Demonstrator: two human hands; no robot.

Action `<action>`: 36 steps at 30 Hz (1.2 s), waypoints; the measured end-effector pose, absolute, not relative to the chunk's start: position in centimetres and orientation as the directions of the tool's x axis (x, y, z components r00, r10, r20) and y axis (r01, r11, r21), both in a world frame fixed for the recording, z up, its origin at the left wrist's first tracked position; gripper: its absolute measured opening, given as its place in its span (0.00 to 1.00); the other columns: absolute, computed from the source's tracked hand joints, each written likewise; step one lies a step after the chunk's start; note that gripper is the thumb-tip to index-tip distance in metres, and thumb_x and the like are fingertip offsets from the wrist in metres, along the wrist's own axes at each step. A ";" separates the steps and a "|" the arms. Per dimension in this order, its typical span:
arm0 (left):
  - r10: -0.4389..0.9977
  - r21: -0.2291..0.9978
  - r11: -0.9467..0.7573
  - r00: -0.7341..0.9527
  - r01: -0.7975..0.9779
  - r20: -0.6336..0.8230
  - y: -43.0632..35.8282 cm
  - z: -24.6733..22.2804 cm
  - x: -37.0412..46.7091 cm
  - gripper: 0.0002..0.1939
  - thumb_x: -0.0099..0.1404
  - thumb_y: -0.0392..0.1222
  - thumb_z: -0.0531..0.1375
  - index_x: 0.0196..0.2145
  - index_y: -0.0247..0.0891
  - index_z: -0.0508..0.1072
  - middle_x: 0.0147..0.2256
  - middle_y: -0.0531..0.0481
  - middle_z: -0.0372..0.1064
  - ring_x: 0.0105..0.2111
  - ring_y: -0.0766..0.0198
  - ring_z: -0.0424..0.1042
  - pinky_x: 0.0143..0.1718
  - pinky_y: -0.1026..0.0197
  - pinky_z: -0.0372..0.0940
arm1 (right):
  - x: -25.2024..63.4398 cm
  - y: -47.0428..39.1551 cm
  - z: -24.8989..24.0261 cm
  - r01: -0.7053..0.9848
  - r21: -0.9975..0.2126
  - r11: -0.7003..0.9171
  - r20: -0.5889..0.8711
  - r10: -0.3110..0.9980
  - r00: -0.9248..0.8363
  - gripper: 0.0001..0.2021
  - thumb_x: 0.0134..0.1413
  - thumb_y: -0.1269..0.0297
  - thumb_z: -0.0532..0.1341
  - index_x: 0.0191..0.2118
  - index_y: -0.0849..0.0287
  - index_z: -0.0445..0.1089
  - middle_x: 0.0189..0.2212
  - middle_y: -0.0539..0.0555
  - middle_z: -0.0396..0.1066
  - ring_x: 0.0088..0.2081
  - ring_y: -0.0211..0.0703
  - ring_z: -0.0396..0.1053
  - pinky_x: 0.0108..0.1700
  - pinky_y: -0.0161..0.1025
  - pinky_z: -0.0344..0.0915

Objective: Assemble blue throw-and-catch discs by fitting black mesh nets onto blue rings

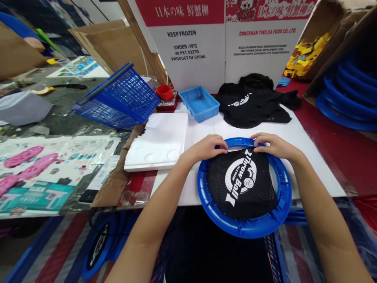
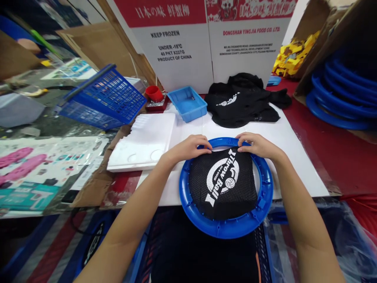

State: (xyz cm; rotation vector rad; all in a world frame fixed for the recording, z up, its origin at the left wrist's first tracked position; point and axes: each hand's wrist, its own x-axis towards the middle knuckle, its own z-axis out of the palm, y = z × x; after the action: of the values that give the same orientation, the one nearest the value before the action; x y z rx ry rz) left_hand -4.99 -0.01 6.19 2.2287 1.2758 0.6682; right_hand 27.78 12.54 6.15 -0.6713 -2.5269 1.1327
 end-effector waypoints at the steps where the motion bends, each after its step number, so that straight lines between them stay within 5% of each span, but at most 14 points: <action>1: 0.877 0.603 -0.449 0.456 0.660 0.155 -0.1 6.2 -4.9 0.09 0.73 0.46 0.65 0.42 0.42 0.85 0.41 0.46 0.75 0.44 0.56 0.74 0.51 0.52 0.67 | 27.8 12.6 6.2 0.295 -0.760 0.580 0.072 0.526 -0.848 0.16 0.62 0.44 0.70 0.39 0.52 0.79 0.60 0.58 0.76 0.60 0.62 0.72 0.62 0.55 0.67; 6: 0.885 0.448 -0.442 0.459 0.777 0.079 -1.0 6.6 -3.8 0.16 0.70 0.54 0.69 0.48 0.41 0.83 0.51 0.41 0.68 0.50 0.50 0.71 0.54 0.50 0.68 | 27.7 12.7 6.1 0.304 -0.774 0.556 0.059 0.541 -0.839 0.16 0.63 0.44 0.68 0.41 0.52 0.80 0.58 0.59 0.76 0.58 0.60 0.73 0.59 0.54 0.69; 12: 0.916 0.322 -0.374 0.400 0.870 -0.015 -2.0 8.0 -2.4 0.22 0.71 0.60 0.66 0.37 0.35 0.78 0.47 0.38 0.70 0.47 0.48 0.71 0.49 0.50 0.67 | 27.7 12.7 6.3 0.312 -0.784 0.537 0.023 0.526 -0.850 0.14 0.66 0.47 0.66 0.42 0.52 0.78 0.58 0.59 0.76 0.58 0.59 0.72 0.61 0.54 0.67; 17: 0.879 0.500 -0.401 0.476 0.768 -0.026 -1.1 7.6 -3.8 0.12 0.72 0.50 0.63 0.39 0.39 0.78 0.42 0.44 0.74 0.48 0.50 0.71 0.53 0.50 0.65 | 27.7 12.8 6.2 0.310 -0.802 0.511 0.012 0.532 -0.847 0.14 0.65 0.47 0.67 0.41 0.53 0.77 0.57 0.58 0.77 0.56 0.57 0.72 0.60 0.54 0.67; 22: 0.937 0.711 -0.279 0.344 0.646 0.056 -0.5 7.5 -4.4 0.08 0.66 0.45 0.68 0.33 0.39 0.75 0.37 0.49 0.75 0.40 0.58 0.72 0.46 0.55 0.65 | 27.7 12.9 6.2 0.322 -0.827 0.461 -0.013 0.557 -0.830 0.15 0.62 0.46 0.67 0.41 0.53 0.77 0.56 0.58 0.78 0.54 0.58 0.73 0.60 0.56 0.67; 36: 0.927 0.838 -0.213 0.375 0.502 0.010 -0.8 7.9 -4.4 0.10 0.66 0.46 0.69 0.36 0.39 0.74 0.38 0.50 0.77 0.40 0.60 0.76 0.47 0.55 0.69 | 27.4 13.4 5.5 0.299 -0.827 0.476 0.027 0.565 -0.825 0.14 0.61 0.47 0.67 0.39 0.53 0.76 0.48 0.57 0.79 0.51 0.57 0.74 0.58 0.54 0.68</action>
State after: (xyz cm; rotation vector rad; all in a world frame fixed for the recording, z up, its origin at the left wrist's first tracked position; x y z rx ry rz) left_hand -4.38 -0.84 7.87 1.8536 1.2421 0.6861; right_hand 27.44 13.36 5.49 -0.7334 -2.4306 1.2746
